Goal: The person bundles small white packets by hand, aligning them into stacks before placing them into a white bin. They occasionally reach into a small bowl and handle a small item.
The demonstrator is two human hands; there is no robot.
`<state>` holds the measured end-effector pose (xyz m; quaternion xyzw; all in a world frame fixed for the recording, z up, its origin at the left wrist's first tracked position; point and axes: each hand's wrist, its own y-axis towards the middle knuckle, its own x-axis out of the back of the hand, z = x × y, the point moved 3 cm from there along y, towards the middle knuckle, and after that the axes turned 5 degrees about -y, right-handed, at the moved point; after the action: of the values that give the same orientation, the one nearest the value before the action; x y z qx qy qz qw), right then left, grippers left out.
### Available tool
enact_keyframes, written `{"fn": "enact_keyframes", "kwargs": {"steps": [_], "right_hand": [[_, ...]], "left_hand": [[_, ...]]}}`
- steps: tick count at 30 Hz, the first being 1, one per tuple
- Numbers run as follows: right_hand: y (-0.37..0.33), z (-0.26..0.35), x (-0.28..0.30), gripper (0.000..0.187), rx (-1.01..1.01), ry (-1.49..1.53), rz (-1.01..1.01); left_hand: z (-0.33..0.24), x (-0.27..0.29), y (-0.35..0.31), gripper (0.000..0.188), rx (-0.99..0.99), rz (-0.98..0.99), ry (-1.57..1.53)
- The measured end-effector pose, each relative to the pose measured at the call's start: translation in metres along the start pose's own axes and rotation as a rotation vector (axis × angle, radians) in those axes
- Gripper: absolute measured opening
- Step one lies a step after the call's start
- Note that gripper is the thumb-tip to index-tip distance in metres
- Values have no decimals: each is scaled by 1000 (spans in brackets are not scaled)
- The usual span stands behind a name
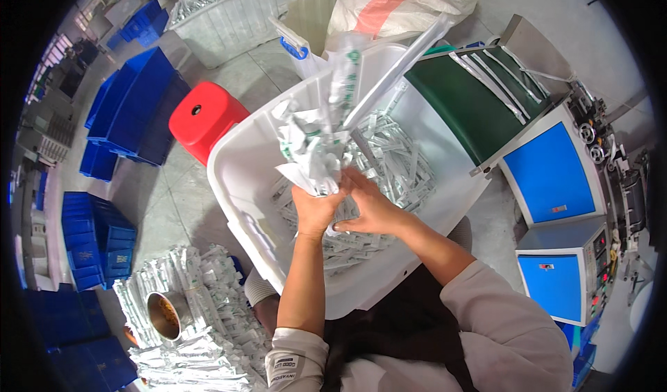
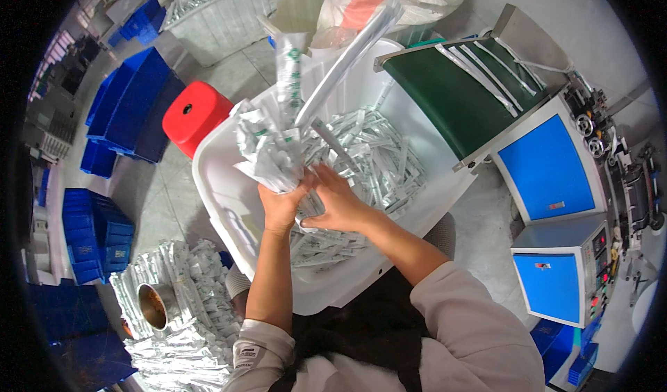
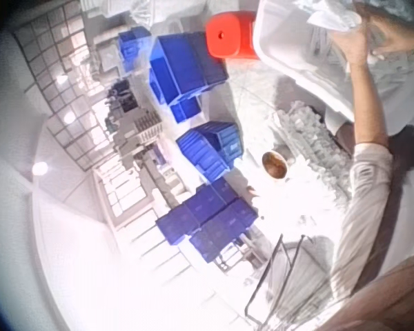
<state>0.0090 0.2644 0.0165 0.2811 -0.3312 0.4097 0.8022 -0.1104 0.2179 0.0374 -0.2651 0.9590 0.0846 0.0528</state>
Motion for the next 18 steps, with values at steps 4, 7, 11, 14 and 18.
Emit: {"fn": "enact_keyframes", "kwargs": {"steps": [4,7,11,14,18], "right_hand": [[-5,8,26,110,-43,430,-99],[5,25,32,108,118,3,78],[4,37,0,97,37,898,691],[-23,45,-8,96,-83,1086,679],[-48,48,-7,88,-83,905,559]], "left_hand": [[-18,30,-11,34,76,-81,-143],[-39,40,-14,54,58,231,-617],[-74,52,-11,62,-40,373,-845],[-84,65,-5,57,2,267,-921],[-96,68,-2,55,10,143,-875]]}}
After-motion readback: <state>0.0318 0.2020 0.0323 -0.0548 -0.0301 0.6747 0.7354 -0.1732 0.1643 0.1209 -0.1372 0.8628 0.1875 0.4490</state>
